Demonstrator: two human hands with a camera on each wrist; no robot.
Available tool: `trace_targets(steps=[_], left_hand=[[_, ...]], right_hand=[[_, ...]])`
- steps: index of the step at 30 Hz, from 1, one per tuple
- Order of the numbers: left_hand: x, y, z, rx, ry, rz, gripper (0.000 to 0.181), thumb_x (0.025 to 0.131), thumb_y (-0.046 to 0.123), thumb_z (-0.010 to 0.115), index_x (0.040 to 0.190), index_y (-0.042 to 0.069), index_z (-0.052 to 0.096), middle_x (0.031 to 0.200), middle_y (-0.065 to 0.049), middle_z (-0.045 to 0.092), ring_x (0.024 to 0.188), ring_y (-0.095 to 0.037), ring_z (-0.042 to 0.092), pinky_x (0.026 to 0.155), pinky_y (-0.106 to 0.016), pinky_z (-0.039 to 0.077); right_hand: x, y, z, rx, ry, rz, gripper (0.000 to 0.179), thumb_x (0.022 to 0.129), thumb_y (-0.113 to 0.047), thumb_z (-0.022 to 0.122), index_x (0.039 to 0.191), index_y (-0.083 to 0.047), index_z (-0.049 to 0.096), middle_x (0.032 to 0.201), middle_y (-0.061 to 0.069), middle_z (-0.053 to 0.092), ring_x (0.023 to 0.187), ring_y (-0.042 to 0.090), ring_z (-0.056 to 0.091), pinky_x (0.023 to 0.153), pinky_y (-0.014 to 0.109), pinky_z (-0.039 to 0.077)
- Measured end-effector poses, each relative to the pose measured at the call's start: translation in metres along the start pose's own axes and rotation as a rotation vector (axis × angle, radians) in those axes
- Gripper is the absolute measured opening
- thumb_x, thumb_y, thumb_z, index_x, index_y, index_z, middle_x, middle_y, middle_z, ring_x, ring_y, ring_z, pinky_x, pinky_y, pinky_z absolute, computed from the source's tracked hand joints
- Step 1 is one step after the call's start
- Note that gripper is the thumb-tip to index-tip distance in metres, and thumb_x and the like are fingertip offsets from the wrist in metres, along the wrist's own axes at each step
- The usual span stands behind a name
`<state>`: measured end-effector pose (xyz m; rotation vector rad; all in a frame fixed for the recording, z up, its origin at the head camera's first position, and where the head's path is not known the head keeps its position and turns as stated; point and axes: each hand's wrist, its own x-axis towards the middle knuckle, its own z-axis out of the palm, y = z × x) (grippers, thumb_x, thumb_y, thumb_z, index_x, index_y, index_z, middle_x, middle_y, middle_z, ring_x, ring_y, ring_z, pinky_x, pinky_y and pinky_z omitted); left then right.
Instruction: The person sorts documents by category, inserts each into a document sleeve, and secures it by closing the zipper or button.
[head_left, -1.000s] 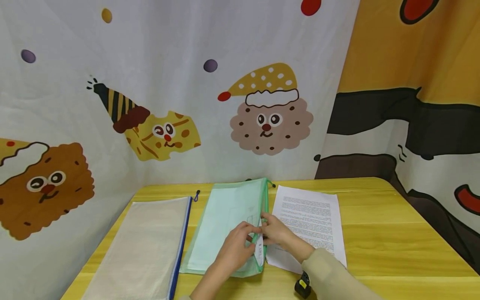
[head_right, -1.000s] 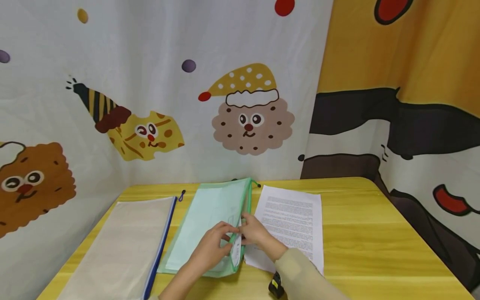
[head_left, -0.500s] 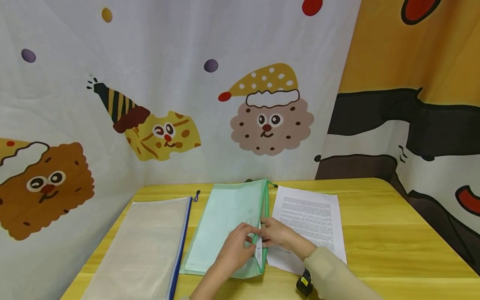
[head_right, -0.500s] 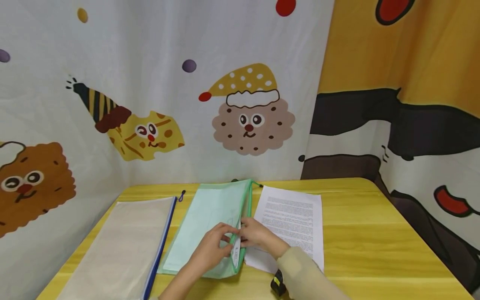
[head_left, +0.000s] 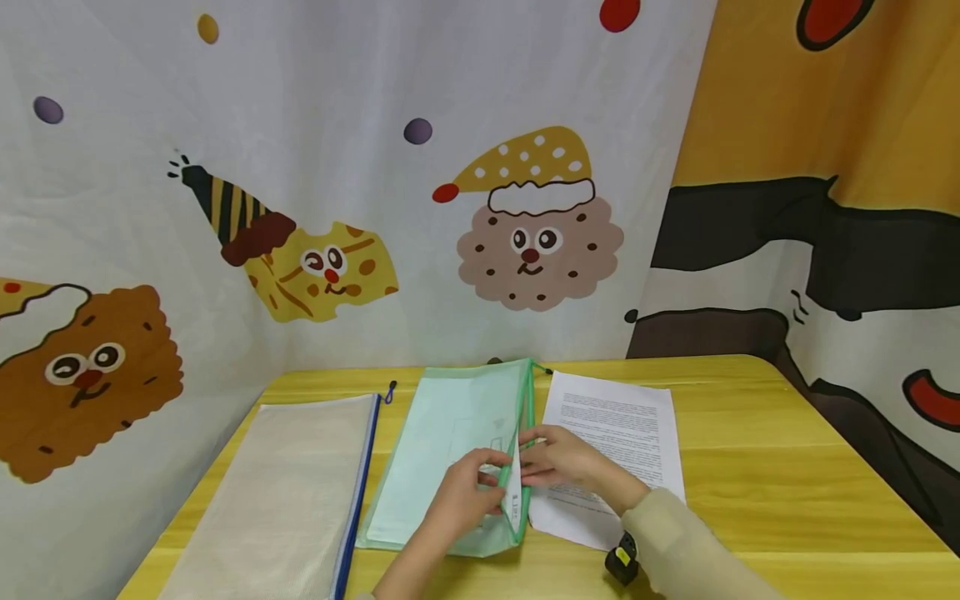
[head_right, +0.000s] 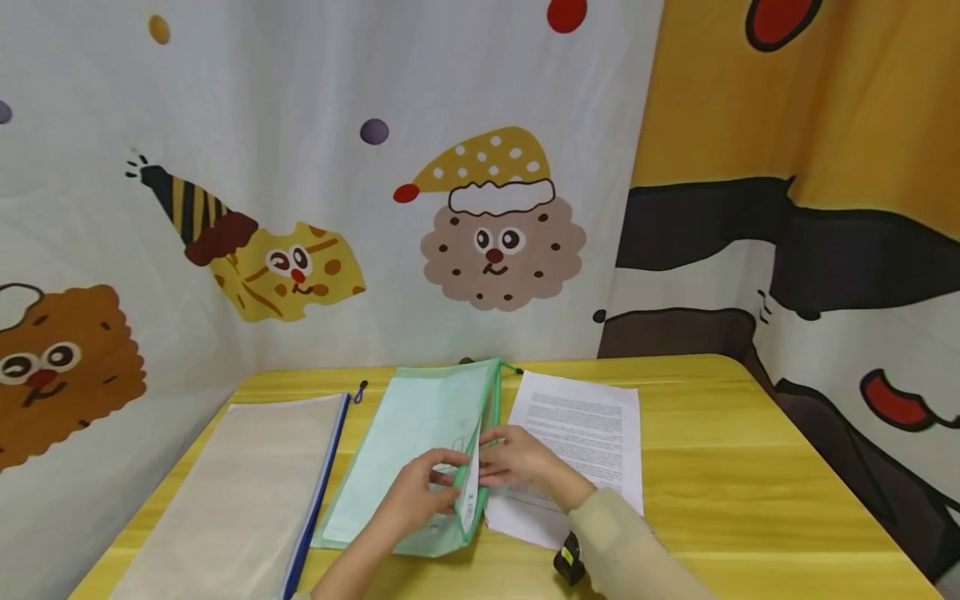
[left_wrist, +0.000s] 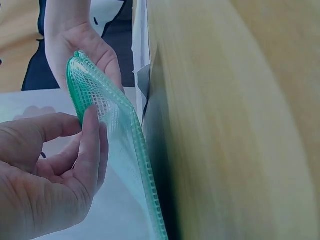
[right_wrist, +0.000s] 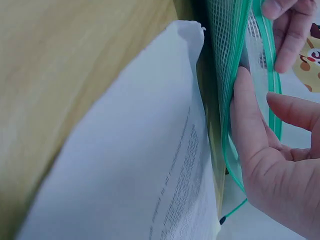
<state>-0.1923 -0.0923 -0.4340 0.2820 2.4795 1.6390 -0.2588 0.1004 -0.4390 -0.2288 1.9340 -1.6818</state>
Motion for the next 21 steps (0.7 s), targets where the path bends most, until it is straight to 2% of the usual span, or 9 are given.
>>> trace_targets(steps=[6, 12, 17, 21], left_hand=[[0.003, -0.003, 0.000, -0.062, 0.000, -0.012, 0.040, 0.085, -0.007, 0.067, 0.124, 0.001, 0.061, 0.124, -0.018, 0.061, 0.092, -0.019, 0.062, 0.061, -0.029, 0.060], [0.004, -0.006, 0.001, -0.073, 0.017, -0.020, 0.041, 0.084, -0.007, 0.067, 0.124, 0.001, 0.060, 0.123, -0.017, 0.062, 0.091, -0.018, 0.062, 0.061, -0.028, 0.060], [0.004, -0.007, 0.001, -0.094, 0.022, -0.017, 0.041, 0.083, -0.007, 0.067, 0.123, 0.000, 0.060, 0.122, -0.017, 0.062, 0.088, -0.016, 0.062, 0.060, -0.029, 0.060], [0.004, -0.008, 0.001, -0.104, 0.020, -0.028, 0.041, 0.084, -0.007, 0.067, 0.123, 0.001, 0.061, 0.122, -0.016, 0.062, 0.088, -0.016, 0.062, 0.060, -0.029, 0.060]], right_hand=[[0.000, -0.002, -0.009, 0.011, -0.028, -0.013, 0.043, 0.098, -0.006, 0.054, 0.135, 0.014, 0.044, 0.114, 0.023, 0.069, 0.089, 0.019, 0.072, 0.080, 0.031, 0.061], [0.005, -0.005, -0.019, -0.019, -0.020, -0.019, 0.041, 0.099, -0.009, 0.055, 0.132, 0.014, 0.047, 0.115, 0.025, 0.069, 0.091, 0.019, 0.073, 0.082, 0.035, 0.061], [0.013, -0.014, -0.030, -0.035, 0.033, -0.031, 0.042, 0.100, -0.010, 0.053, 0.133, 0.016, 0.046, 0.113, 0.025, 0.070, 0.089, 0.020, 0.073, 0.085, 0.039, 0.061], [0.020, -0.024, -0.040, -0.080, 0.103, -0.068, 0.042, 0.102, -0.013, 0.053, 0.134, 0.014, 0.047, 0.117, 0.026, 0.069, 0.096, 0.026, 0.073, 0.089, 0.042, 0.060]])
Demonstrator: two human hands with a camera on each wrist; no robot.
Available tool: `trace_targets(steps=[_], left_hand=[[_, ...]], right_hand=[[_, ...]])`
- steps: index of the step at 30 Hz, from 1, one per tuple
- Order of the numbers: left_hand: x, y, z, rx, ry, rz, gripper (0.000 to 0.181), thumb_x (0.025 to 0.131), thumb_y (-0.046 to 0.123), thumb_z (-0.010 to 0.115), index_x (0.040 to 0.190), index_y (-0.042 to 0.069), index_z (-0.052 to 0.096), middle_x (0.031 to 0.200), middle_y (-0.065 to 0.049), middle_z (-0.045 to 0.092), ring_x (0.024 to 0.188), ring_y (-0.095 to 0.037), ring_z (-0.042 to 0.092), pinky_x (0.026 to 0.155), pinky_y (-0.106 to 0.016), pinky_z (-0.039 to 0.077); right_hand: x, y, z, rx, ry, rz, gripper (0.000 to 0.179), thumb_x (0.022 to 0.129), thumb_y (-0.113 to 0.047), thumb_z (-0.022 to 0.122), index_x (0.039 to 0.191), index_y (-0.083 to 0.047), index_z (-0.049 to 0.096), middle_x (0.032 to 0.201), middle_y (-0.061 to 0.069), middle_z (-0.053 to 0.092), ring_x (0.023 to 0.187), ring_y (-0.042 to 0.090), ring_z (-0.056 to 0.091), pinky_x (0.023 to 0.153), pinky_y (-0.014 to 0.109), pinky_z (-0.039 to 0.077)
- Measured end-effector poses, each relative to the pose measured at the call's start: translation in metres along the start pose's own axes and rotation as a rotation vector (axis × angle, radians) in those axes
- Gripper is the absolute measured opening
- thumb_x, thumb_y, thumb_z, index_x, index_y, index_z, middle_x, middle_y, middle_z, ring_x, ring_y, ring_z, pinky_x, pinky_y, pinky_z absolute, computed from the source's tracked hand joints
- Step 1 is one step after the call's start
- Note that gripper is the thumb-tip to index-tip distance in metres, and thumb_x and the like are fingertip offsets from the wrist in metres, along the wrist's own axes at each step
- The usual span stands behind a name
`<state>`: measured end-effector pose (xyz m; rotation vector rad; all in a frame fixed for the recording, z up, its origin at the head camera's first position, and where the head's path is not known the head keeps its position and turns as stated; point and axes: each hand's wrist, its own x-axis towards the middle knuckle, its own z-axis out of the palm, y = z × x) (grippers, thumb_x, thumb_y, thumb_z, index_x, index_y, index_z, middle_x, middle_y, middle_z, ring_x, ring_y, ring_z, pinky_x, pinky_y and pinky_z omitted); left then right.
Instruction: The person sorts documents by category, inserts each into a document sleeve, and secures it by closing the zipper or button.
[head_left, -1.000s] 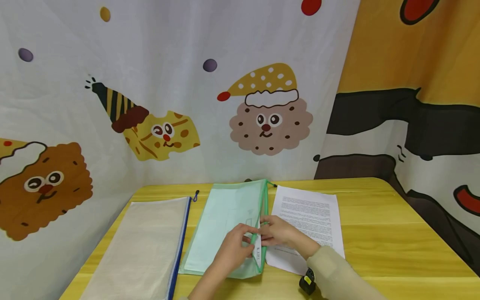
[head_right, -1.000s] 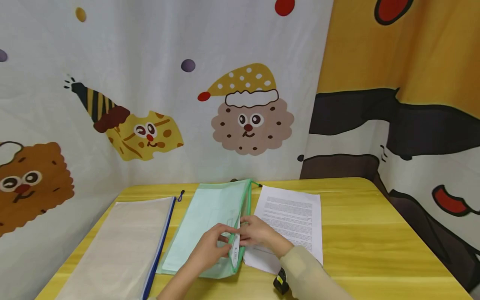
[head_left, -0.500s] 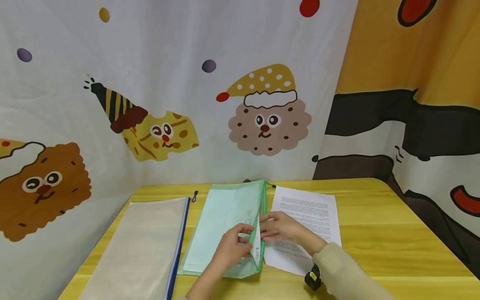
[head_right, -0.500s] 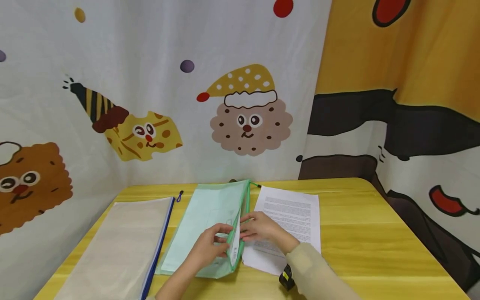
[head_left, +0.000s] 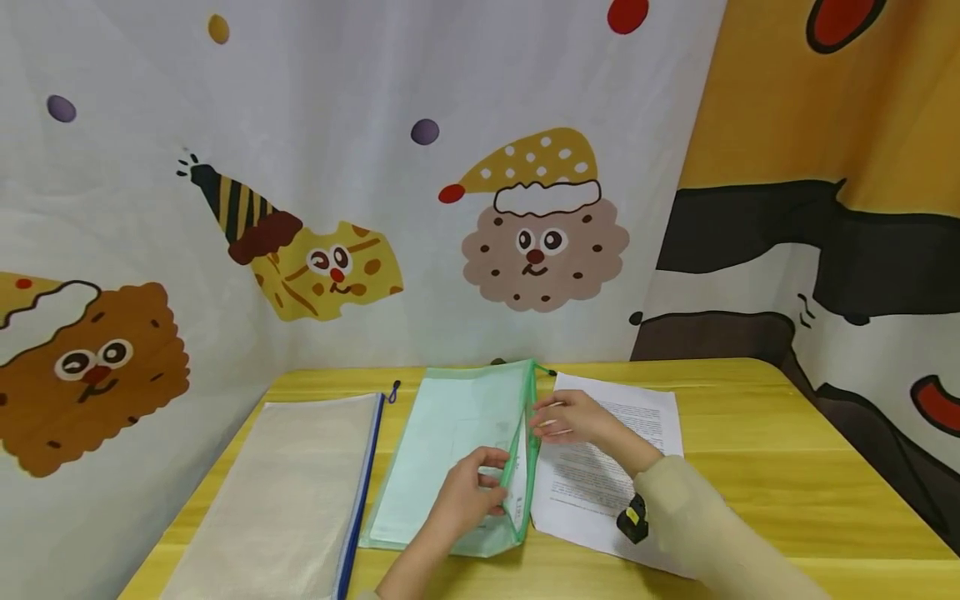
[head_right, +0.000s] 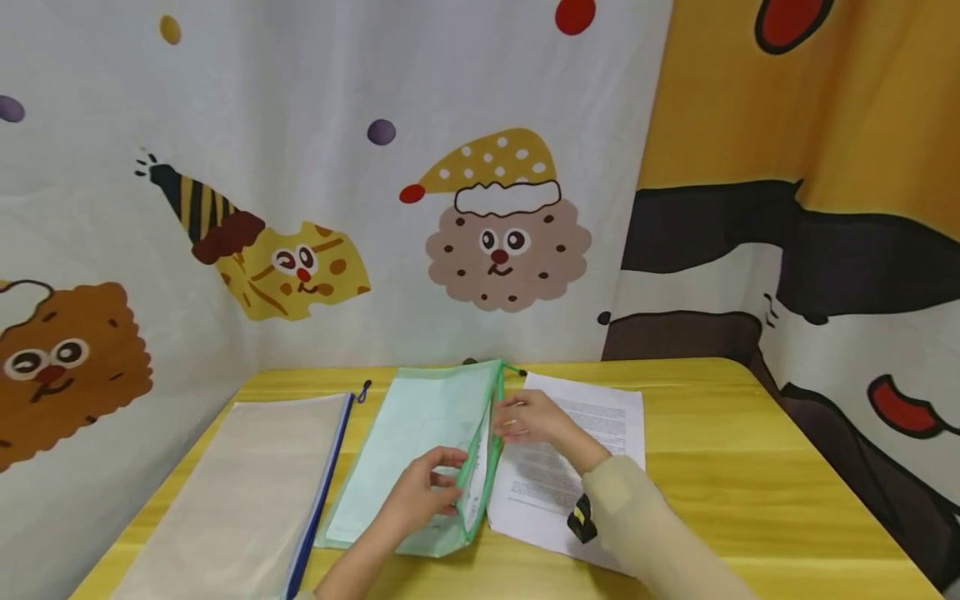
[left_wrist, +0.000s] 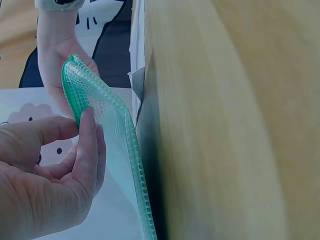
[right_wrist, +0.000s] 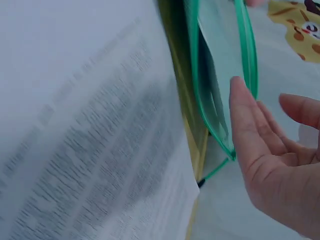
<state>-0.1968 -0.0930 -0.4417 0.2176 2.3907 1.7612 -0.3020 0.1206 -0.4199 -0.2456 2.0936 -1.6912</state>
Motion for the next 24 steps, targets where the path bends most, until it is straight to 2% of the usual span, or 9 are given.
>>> trace_targets(steps=[3, 7, 10, 17, 24], left_hand=[[0.000, 0.000, -0.001, -0.007, 0.000, -0.007, 0.041, 0.084, -0.008, 0.067, 0.123, 0.001, 0.061, 0.122, -0.016, 0.062, 0.089, -0.017, 0.062, 0.060, -0.030, 0.060], [-0.001, 0.000, -0.001, -0.019, -0.003, -0.015, 0.041, 0.084, -0.008, 0.066, 0.123, 0.001, 0.061, 0.122, -0.016, 0.062, 0.089, -0.017, 0.061, 0.061, -0.031, 0.060], [-0.001, 0.001, -0.001, -0.024, -0.007, -0.019, 0.042, 0.084, -0.008, 0.066, 0.124, 0.001, 0.060, 0.123, -0.016, 0.062, 0.089, -0.016, 0.061, 0.061, -0.030, 0.060], [-0.001, 0.000, -0.002, -0.029, 0.000, -0.022, 0.042, 0.084, -0.008, 0.066, 0.124, 0.002, 0.061, 0.122, -0.015, 0.062, 0.089, -0.016, 0.062, 0.061, -0.030, 0.060], [-0.002, 0.000, -0.002, -0.034, 0.000, -0.031, 0.041, 0.084, -0.008, 0.066, 0.123, 0.003, 0.061, 0.121, -0.014, 0.063, 0.089, -0.017, 0.062, 0.061, -0.031, 0.060]], right_hand=[[0.008, -0.003, -0.009, -0.051, 0.031, -0.079, 0.044, 0.102, -0.016, 0.054, 0.135, 0.012, 0.048, 0.122, 0.026, 0.067, 0.105, 0.032, 0.070, 0.095, 0.046, 0.057], [0.016, -0.004, -0.020, -0.110, 0.040, -0.230, 0.047, 0.101, -0.019, 0.057, 0.137, 0.011, 0.048, 0.129, 0.029, 0.061, 0.115, 0.037, 0.065, 0.104, 0.053, 0.049], [0.023, -0.004, -0.027, -0.140, 0.064, -0.295, 0.049, 0.101, -0.021, 0.058, 0.138, 0.009, 0.048, 0.133, 0.030, 0.058, 0.121, 0.039, 0.061, 0.107, 0.056, 0.046], [0.042, -0.004, -0.040, -0.129, 0.146, -0.306, 0.053, 0.103, -0.031, 0.053, 0.140, 0.007, 0.046, 0.139, 0.031, 0.053, 0.131, 0.046, 0.051, 0.114, 0.054, 0.039], [0.063, 0.004, -0.049, -0.134, 0.233, -0.286, 0.062, 0.104, -0.045, 0.044, 0.139, 0.006, 0.047, 0.142, 0.026, 0.052, 0.136, 0.041, 0.048, 0.118, 0.056, 0.032]])
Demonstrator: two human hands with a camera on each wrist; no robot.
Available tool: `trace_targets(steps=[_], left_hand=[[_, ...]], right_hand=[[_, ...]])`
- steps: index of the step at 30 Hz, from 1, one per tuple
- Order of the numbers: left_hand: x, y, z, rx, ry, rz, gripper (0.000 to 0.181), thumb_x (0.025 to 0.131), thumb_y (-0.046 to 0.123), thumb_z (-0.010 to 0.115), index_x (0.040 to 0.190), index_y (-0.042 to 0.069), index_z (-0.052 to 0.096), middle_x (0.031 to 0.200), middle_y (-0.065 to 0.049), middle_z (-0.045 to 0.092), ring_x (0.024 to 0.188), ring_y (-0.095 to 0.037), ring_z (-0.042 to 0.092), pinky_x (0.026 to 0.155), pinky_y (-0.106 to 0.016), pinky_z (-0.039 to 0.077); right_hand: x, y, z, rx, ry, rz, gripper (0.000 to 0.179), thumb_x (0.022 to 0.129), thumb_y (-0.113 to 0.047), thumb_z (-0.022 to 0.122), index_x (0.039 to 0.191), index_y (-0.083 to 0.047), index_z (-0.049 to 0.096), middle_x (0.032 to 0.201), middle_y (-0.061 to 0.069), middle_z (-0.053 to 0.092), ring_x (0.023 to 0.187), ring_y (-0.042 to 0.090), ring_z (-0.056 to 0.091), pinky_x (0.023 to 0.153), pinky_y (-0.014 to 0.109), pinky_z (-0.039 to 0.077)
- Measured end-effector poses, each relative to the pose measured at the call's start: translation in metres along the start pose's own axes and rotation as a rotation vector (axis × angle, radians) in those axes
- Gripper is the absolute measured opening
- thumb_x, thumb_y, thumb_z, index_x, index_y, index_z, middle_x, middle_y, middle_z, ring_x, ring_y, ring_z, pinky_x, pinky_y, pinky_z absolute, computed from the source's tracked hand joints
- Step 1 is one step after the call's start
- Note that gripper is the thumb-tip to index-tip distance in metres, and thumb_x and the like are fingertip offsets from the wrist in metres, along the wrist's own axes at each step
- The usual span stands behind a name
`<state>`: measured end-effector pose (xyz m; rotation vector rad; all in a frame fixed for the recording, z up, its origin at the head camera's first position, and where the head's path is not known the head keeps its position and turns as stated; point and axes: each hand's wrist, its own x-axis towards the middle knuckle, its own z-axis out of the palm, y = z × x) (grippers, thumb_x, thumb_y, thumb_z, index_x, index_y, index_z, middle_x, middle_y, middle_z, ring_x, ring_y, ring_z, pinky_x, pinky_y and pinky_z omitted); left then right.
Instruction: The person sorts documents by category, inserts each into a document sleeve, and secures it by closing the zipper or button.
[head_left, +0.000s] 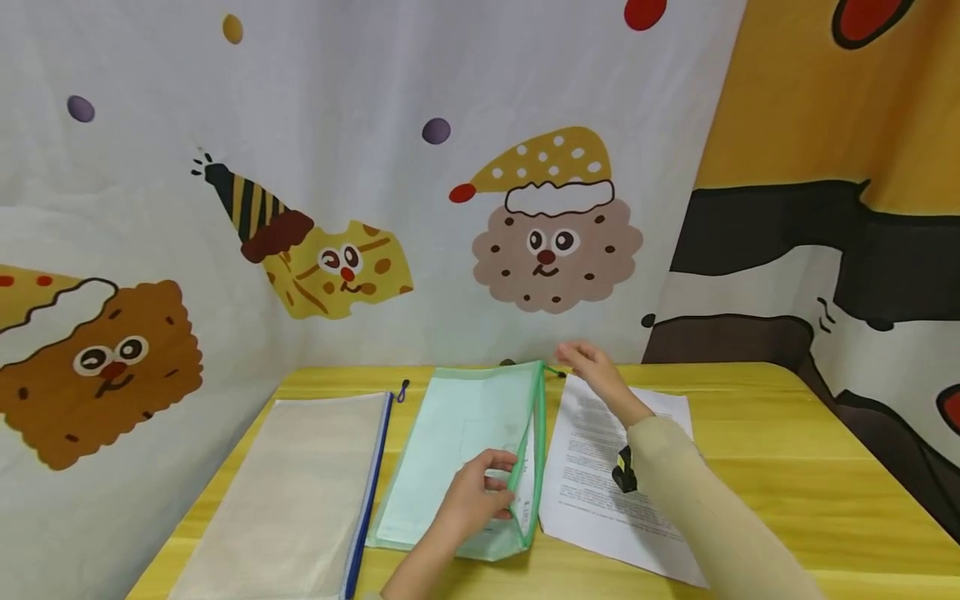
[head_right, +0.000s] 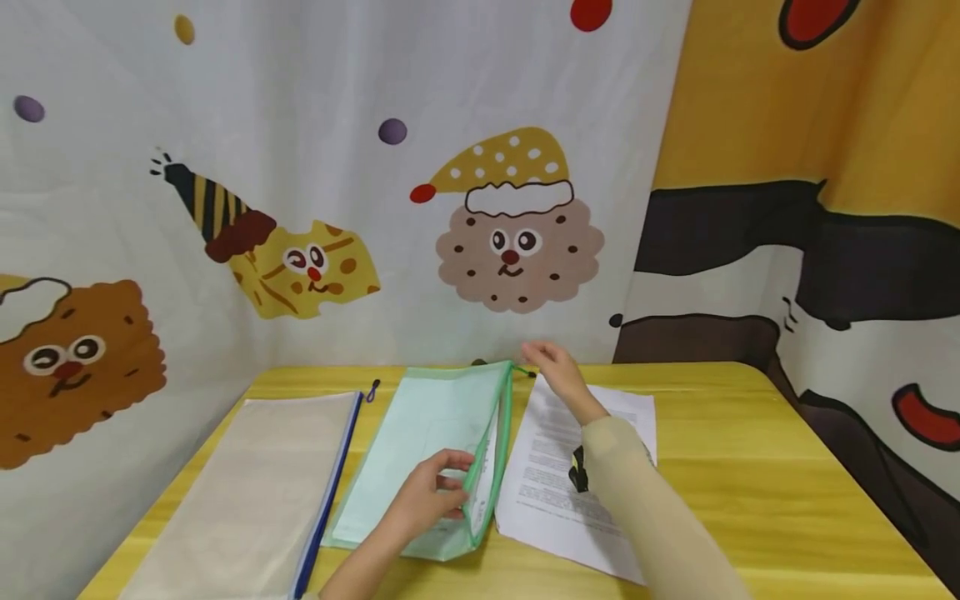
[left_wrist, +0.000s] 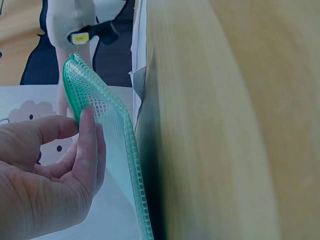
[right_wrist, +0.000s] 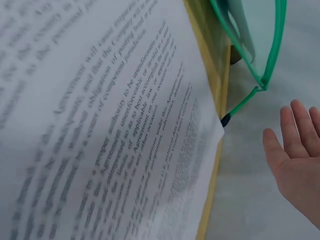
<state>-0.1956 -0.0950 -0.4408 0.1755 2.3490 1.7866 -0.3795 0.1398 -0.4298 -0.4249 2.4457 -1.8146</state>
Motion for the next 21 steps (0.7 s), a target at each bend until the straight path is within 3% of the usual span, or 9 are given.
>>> trace_targets(steps=[6, 11, 16, 21], left_hand=[[0.001, 0.001, 0.001, 0.001, -0.007, 0.001, 0.041, 0.084, -0.008, 0.066, 0.123, 0.003, 0.062, 0.122, -0.013, 0.063, 0.089, -0.017, 0.062, 0.061, -0.031, 0.060], [-0.001, 0.002, 0.001, -0.002, -0.006, 0.002, 0.042, 0.084, -0.007, 0.067, 0.124, 0.003, 0.061, 0.122, -0.013, 0.063, 0.089, -0.017, 0.062, 0.061, -0.030, 0.060], [-0.002, 0.001, 0.000, -0.011, -0.008, 0.003, 0.042, 0.084, -0.008, 0.067, 0.123, 0.004, 0.062, 0.122, -0.012, 0.063, 0.089, -0.016, 0.061, 0.061, -0.031, 0.060], [-0.002, 0.002, -0.001, -0.013, -0.008, 0.007, 0.042, 0.083, -0.009, 0.066, 0.123, 0.004, 0.062, 0.121, -0.012, 0.063, 0.089, -0.017, 0.061, 0.061, -0.032, 0.060]], right_hand=[[0.013, 0.009, 0.003, -0.039, 0.008, 0.024, 0.068, 0.105, -0.052, 0.037, 0.145, 0.004, 0.044, 0.147, 0.025, 0.049, 0.139, 0.040, 0.045, 0.120, 0.056, 0.028], [0.025, 0.018, 0.010, -0.021, -0.036, 0.035, 0.072, 0.107, -0.051, 0.027, 0.145, 0.008, 0.041, 0.149, 0.028, 0.044, 0.141, 0.043, 0.041, 0.123, 0.054, 0.024], [0.036, 0.029, 0.016, -0.036, -0.091, 0.004, 0.075, 0.108, -0.050, 0.018, 0.145, 0.012, 0.039, 0.148, 0.032, 0.043, 0.140, 0.045, 0.040, 0.121, 0.054, 0.027], [0.042, 0.034, 0.018, -0.114, -0.081, 0.031, 0.080, 0.106, -0.056, 0.014, 0.142, 0.008, 0.047, 0.144, 0.029, 0.050, 0.136, 0.043, 0.047, 0.120, 0.053, 0.030]])
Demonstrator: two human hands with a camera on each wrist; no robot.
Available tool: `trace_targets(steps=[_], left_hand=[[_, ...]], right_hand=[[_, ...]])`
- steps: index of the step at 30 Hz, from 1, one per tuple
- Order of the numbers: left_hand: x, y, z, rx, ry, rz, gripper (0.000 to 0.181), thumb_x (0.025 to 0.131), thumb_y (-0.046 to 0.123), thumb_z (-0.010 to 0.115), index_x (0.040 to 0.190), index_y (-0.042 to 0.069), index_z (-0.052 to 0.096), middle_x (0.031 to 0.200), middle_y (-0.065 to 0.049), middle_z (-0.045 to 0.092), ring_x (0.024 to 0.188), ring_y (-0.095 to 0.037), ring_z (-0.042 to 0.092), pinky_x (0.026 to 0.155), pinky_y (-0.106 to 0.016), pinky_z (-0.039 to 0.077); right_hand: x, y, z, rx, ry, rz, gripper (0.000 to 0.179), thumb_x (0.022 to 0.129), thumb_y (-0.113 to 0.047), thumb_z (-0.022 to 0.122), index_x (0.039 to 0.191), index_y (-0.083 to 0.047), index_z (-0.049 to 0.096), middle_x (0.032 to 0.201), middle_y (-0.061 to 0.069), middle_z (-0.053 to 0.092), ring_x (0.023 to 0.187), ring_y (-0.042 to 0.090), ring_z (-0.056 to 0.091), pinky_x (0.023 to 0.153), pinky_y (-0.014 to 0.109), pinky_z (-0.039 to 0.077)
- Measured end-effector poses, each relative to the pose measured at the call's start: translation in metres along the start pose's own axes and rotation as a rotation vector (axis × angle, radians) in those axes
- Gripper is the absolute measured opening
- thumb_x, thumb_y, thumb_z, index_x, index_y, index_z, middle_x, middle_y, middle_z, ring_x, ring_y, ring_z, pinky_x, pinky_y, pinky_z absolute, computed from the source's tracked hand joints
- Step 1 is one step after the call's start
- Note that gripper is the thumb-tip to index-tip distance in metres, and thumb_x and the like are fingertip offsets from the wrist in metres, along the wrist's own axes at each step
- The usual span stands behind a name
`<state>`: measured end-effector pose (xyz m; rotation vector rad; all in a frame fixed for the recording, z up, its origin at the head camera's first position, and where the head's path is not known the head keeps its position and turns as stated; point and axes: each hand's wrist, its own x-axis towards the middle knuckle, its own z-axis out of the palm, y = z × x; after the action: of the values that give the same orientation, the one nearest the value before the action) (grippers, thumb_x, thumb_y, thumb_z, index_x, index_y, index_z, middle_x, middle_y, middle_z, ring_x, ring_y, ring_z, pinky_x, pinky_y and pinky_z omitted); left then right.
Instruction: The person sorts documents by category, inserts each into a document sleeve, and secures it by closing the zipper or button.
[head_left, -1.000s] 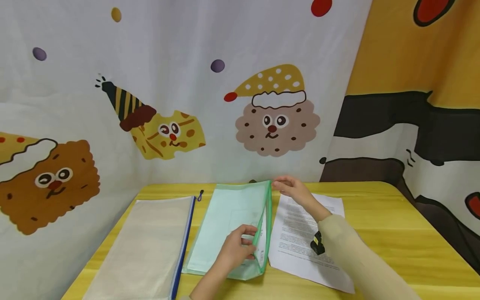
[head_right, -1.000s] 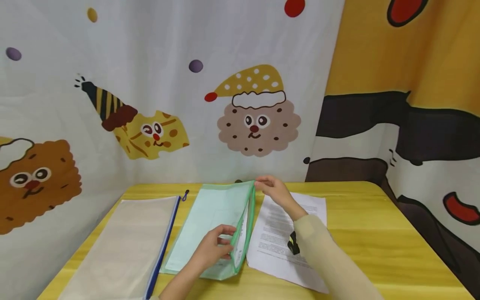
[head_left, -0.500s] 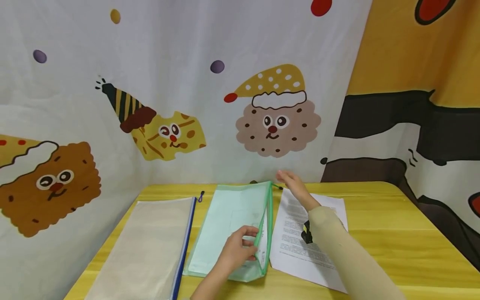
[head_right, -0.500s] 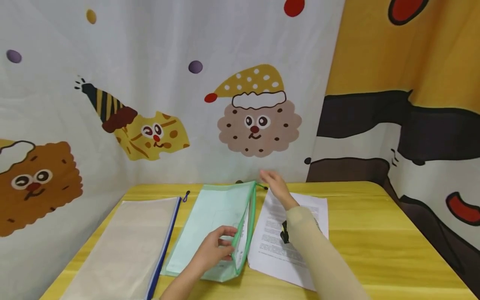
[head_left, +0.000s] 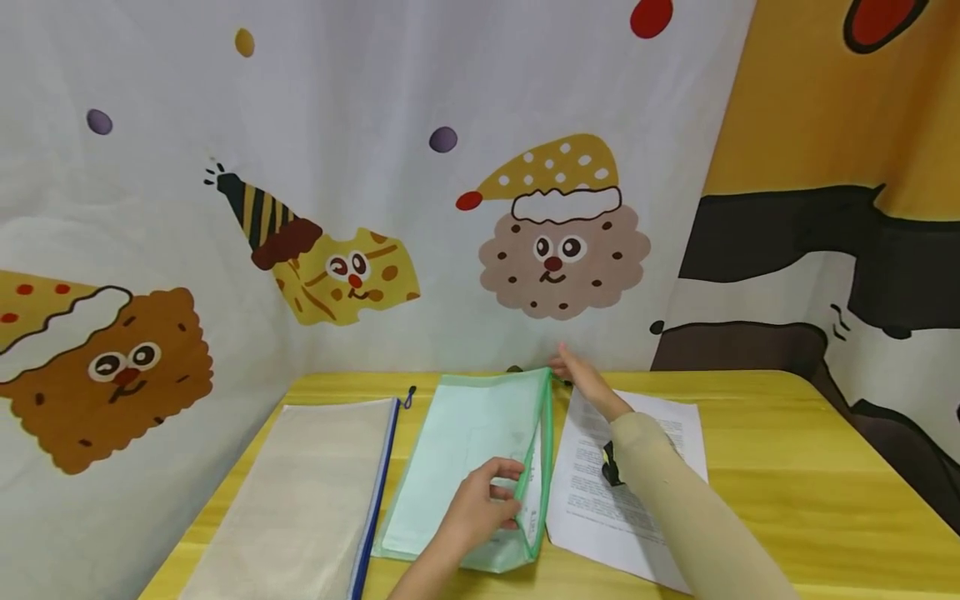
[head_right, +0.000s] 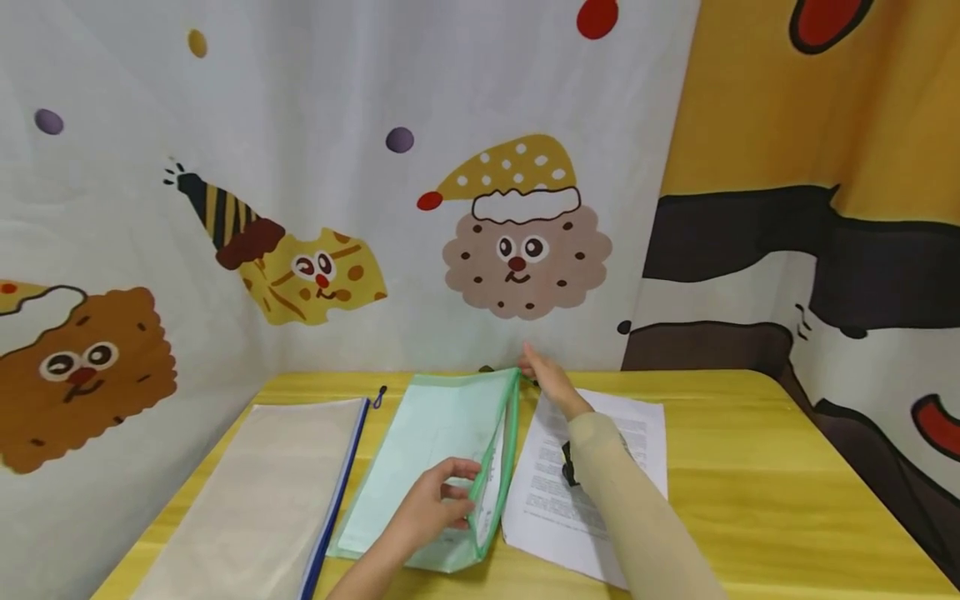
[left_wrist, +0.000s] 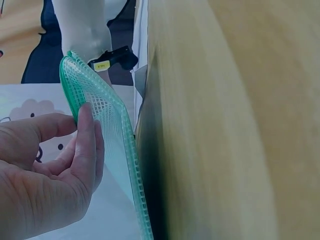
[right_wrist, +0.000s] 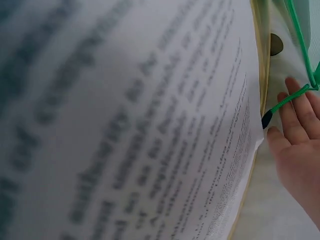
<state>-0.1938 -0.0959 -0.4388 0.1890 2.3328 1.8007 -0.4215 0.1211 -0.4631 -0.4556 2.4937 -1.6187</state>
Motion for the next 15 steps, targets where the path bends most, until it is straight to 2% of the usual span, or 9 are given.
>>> trace_targets(steps=[2, 5, 9, 12, 15], left_hand=[[-0.0003, 0.0003, 0.0006, -0.003, -0.001, 0.001, 0.042, 0.083, -0.009, 0.066, 0.122, 0.004, 0.062, 0.121, -0.012, 0.063, 0.089, -0.017, 0.061, 0.061, -0.032, 0.060], [-0.0008, 0.0006, 0.0011, -0.003, -0.001, 0.001, 0.041, 0.083, -0.009, 0.066, 0.122, 0.004, 0.063, 0.121, -0.012, 0.063, 0.089, -0.017, 0.062, 0.060, -0.032, 0.060], [-0.0010, 0.0002, 0.0011, 0.004, -0.002, -0.001, 0.041, 0.084, -0.008, 0.067, 0.123, 0.005, 0.063, 0.122, -0.012, 0.063, 0.090, -0.017, 0.062, 0.061, -0.033, 0.060], [-0.0007, -0.0004, 0.0003, 0.006, -0.006, -0.005, 0.041, 0.084, -0.008, 0.067, 0.123, 0.005, 0.063, 0.122, -0.012, 0.063, 0.090, -0.017, 0.062, 0.061, -0.033, 0.060], [-0.0007, -0.0013, -0.0005, 0.010, -0.006, -0.008, 0.041, 0.084, -0.007, 0.067, 0.123, 0.006, 0.063, 0.121, -0.012, 0.063, 0.090, -0.017, 0.062, 0.060, -0.033, 0.060]], right_hand=[[-0.0003, 0.0006, 0.0002, -0.015, 0.015, 0.030, 0.078, 0.106, -0.056, 0.016, 0.141, 0.005, 0.051, 0.143, 0.026, 0.053, 0.135, 0.041, 0.049, 0.120, 0.052, 0.032], [-0.0015, -0.0006, 0.0012, -0.041, 0.033, 0.027, 0.062, 0.108, -0.046, 0.031, 0.138, 0.003, 0.055, 0.141, 0.024, 0.056, 0.132, 0.040, 0.052, 0.115, 0.052, 0.038], [-0.0021, -0.0014, 0.0033, -0.022, 0.019, 0.025, 0.044, 0.103, -0.028, 0.054, 0.134, 0.004, 0.058, 0.130, 0.025, 0.062, 0.112, 0.032, 0.062, 0.098, 0.045, 0.052], [-0.0012, 0.0003, 0.0043, 0.098, -0.032, 0.064, 0.045, 0.100, -0.022, 0.060, 0.134, 0.006, 0.056, 0.127, 0.025, 0.062, 0.100, 0.021, 0.064, 0.093, 0.040, 0.056], [-0.0008, 0.0026, 0.0045, 0.208, -0.088, 0.095, 0.049, 0.100, -0.019, 0.060, 0.139, 0.008, 0.049, 0.133, 0.023, 0.058, 0.103, 0.014, 0.065, 0.097, 0.039, 0.055]])
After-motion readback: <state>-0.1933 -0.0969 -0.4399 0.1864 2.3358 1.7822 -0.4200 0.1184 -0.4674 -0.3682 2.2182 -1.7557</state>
